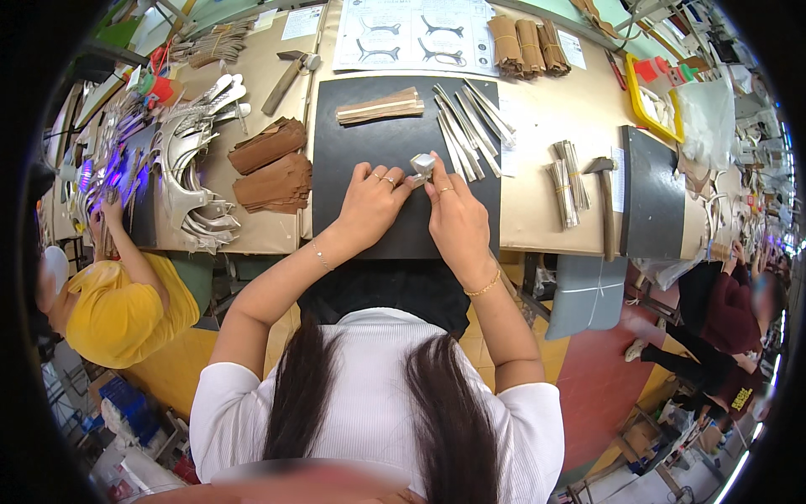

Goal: The person repeatedly smooths thin metal strips on a black mat using a small handheld tool. They pick up each strip, rub it with the tool, and place it back on the mat, repeating the process for multiple pieces.

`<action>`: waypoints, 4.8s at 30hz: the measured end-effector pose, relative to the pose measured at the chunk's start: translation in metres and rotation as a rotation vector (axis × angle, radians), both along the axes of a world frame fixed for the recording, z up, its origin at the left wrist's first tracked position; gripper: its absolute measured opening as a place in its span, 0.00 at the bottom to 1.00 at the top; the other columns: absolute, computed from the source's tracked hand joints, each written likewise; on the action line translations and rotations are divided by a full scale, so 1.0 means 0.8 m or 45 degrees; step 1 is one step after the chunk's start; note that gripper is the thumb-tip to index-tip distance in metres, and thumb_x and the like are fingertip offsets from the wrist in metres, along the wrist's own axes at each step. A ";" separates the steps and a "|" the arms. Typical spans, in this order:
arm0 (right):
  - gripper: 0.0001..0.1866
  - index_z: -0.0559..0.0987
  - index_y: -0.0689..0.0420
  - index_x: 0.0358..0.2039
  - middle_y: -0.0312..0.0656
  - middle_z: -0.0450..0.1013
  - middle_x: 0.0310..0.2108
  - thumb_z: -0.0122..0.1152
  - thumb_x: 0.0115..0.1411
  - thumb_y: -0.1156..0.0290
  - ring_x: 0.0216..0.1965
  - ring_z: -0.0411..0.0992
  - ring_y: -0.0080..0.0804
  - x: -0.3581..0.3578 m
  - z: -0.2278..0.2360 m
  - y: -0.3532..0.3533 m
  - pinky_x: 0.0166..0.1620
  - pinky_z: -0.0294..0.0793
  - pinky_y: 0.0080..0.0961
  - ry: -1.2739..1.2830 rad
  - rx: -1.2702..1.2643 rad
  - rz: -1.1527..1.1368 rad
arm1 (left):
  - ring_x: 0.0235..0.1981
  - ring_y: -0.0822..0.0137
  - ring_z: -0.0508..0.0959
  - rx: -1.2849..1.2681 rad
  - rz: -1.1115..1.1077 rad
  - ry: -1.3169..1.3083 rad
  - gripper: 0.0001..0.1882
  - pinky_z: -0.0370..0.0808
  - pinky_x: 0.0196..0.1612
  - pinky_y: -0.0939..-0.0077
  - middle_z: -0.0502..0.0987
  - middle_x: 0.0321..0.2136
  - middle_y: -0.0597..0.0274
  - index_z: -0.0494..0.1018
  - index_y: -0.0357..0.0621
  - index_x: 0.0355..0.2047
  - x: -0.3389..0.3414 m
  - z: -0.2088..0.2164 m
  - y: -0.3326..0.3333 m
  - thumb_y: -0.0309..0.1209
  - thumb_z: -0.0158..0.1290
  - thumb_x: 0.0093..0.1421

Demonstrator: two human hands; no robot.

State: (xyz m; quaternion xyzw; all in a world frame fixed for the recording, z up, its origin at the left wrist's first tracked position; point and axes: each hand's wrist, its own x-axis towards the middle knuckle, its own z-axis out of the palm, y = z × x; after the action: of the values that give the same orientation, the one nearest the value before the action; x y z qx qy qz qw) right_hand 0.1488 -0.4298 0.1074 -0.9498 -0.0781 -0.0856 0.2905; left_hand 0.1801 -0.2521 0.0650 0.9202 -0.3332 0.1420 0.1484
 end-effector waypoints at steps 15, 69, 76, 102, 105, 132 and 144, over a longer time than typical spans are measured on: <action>0.24 0.72 0.52 0.65 0.45 0.73 0.32 0.57 0.69 0.69 0.28 0.76 0.49 -0.004 -0.003 0.007 0.31 0.77 0.41 0.106 -0.162 0.037 | 0.41 0.67 0.76 -0.106 0.146 0.200 0.09 0.60 0.47 0.61 0.77 0.35 0.69 0.84 0.53 0.40 -0.011 0.008 0.008 0.29 0.61 0.58; 0.26 0.71 0.52 0.66 0.44 0.73 0.32 0.58 0.68 0.68 0.28 0.77 0.45 -0.020 0.013 0.030 0.32 0.78 0.38 0.248 -0.233 0.212 | 0.39 0.66 0.75 -0.222 0.233 0.426 0.06 0.60 0.46 0.54 0.75 0.34 0.71 0.83 0.53 0.36 -0.035 0.013 0.042 0.30 0.61 0.57; 0.26 0.70 0.52 0.66 0.44 0.73 0.33 0.58 0.68 0.68 0.29 0.77 0.45 -0.018 0.016 0.028 0.32 0.78 0.39 0.138 -0.112 0.238 | 0.40 0.67 0.76 -0.024 0.200 0.358 0.05 0.58 0.46 0.56 0.77 0.35 0.71 0.83 0.54 0.36 -0.042 0.016 0.041 0.31 0.61 0.58; 0.27 0.69 0.51 0.67 0.43 0.73 0.33 0.58 0.68 0.68 0.28 0.77 0.43 -0.028 0.016 0.031 0.32 0.79 0.37 0.242 -0.168 0.296 | 0.39 0.67 0.76 -0.245 0.292 0.474 0.07 0.58 0.46 0.58 0.76 0.35 0.73 0.83 0.53 0.37 -0.058 0.014 0.055 0.31 0.62 0.57; 0.26 0.70 0.52 0.67 0.43 0.72 0.32 0.58 0.68 0.68 0.27 0.77 0.43 -0.029 0.016 0.040 0.31 0.78 0.37 0.119 -0.060 0.291 | 0.39 0.67 0.76 -0.070 0.270 0.276 0.07 0.57 0.46 0.59 0.77 0.35 0.72 0.83 0.53 0.37 -0.066 0.017 0.048 0.31 0.62 0.57; 0.26 0.70 0.52 0.66 0.43 0.72 0.31 0.57 0.68 0.67 0.26 0.77 0.42 -0.035 0.018 0.051 0.30 0.78 0.37 0.190 -0.134 0.355 | 0.39 0.68 0.76 -0.036 0.319 0.161 0.06 0.58 0.46 0.61 0.77 0.34 0.72 0.83 0.52 0.35 -0.085 0.016 0.058 0.31 0.63 0.56; 0.26 0.70 0.51 0.66 0.42 0.73 0.32 0.58 0.68 0.68 0.26 0.77 0.43 -0.038 0.017 0.053 0.30 0.78 0.37 0.181 -0.094 0.384 | 0.40 0.69 0.76 -0.158 0.284 0.207 0.06 0.58 0.45 0.59 0.77 0.35 0.74 0.82 0.51 0.32 -0.084 0.016 0.070 0.31 0.66 0.53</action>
State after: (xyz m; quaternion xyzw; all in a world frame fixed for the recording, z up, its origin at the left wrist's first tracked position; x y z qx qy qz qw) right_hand 0.1183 -0.3874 0.1207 -0.9410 -0.2020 0.0293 0.2699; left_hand 0.1126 -0.1957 0.0780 0.9490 -0.2065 0.1031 0.2147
